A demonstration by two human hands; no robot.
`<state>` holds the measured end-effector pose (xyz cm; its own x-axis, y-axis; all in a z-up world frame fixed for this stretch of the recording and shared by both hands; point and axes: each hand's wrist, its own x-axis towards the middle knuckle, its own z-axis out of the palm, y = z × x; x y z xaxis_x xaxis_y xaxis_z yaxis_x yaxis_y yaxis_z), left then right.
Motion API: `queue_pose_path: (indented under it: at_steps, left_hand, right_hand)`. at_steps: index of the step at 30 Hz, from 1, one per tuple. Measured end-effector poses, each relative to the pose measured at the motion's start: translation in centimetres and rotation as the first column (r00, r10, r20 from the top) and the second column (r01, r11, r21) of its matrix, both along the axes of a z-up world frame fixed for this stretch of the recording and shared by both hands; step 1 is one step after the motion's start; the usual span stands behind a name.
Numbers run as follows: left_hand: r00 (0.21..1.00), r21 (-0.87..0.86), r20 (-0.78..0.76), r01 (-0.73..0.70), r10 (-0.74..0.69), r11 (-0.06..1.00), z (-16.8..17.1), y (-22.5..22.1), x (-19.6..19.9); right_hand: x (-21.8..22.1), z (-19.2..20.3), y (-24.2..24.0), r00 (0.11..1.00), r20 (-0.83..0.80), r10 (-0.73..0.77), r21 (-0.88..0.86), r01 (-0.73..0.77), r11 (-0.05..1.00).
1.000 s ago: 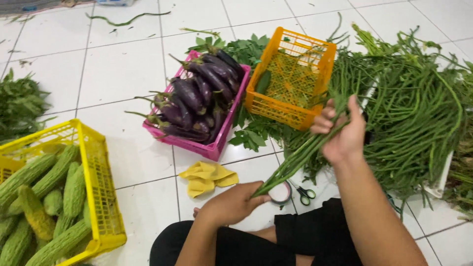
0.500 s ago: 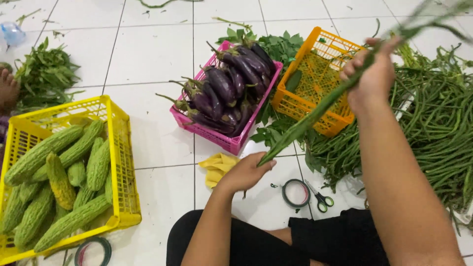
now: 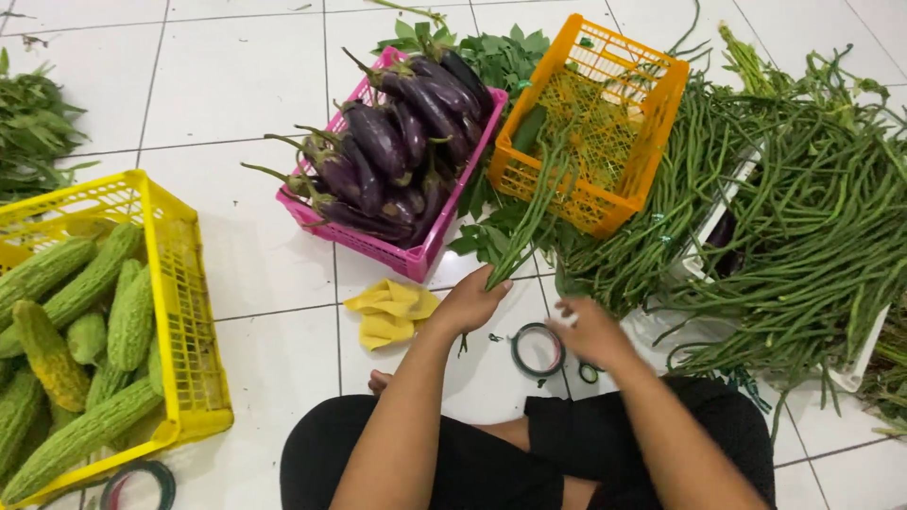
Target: Wiping a cucumber with a cloth and trimming long beans with scissors in a vegetable processing area.
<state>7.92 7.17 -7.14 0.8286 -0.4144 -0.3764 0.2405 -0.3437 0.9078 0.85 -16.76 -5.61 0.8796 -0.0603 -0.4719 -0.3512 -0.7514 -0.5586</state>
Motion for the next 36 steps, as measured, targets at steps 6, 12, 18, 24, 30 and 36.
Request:
queue_pose_path:
  at_steps: [6,12,18,24,30,36]
  left_hand:
    - [1.000,0.088,-0.009,-0.017,0.018,0.996,-1.9,-1.2,-1.1]
    - [0.989,0.065,-0.095,-0.105,0.111,0.992,-2.6,-1.5,-1.0]
    - [0.984,0.147,-0.052,-0.160,0.169,0.976,-0.7,-0.7,-1.6]
    - [0.967,0.136,-0.043,-0.245,0.253,0.960,1.2,-0.9,-1.4]
    - [0.968,0.083,0.023,-0.252,0.251,0.964,5.0,-1.4,-2.2]
    - [0.973,0.024,0.080,-0.220,0.218,0.975,3.5,-1.5,-2.2]
  right_hand:
    - [-1.3,-3.2,0.4,0.975,-0.076,0.207,-0.196,-0.218,0.956]
    - [0.4,-5.5,0.7,0.983,-0.093,0.160,-0.132,-0.171,0.976]
    - [0.8,-4.7,1.9,0.986,-0.128,-0.108,0.333,0.145,0.932]
    - [0.8,-4.4,1.9,0.980,0.067,-0.187,0.763,0.070,0.643]
    - [0.4,-3.5,3.0,0.968,0.232,-0.093,0.739,-0.113,0.664]
    - [0.5,-3.8,2.9,0.973,0.226,-0.044,0.726,-0.138,0.674]
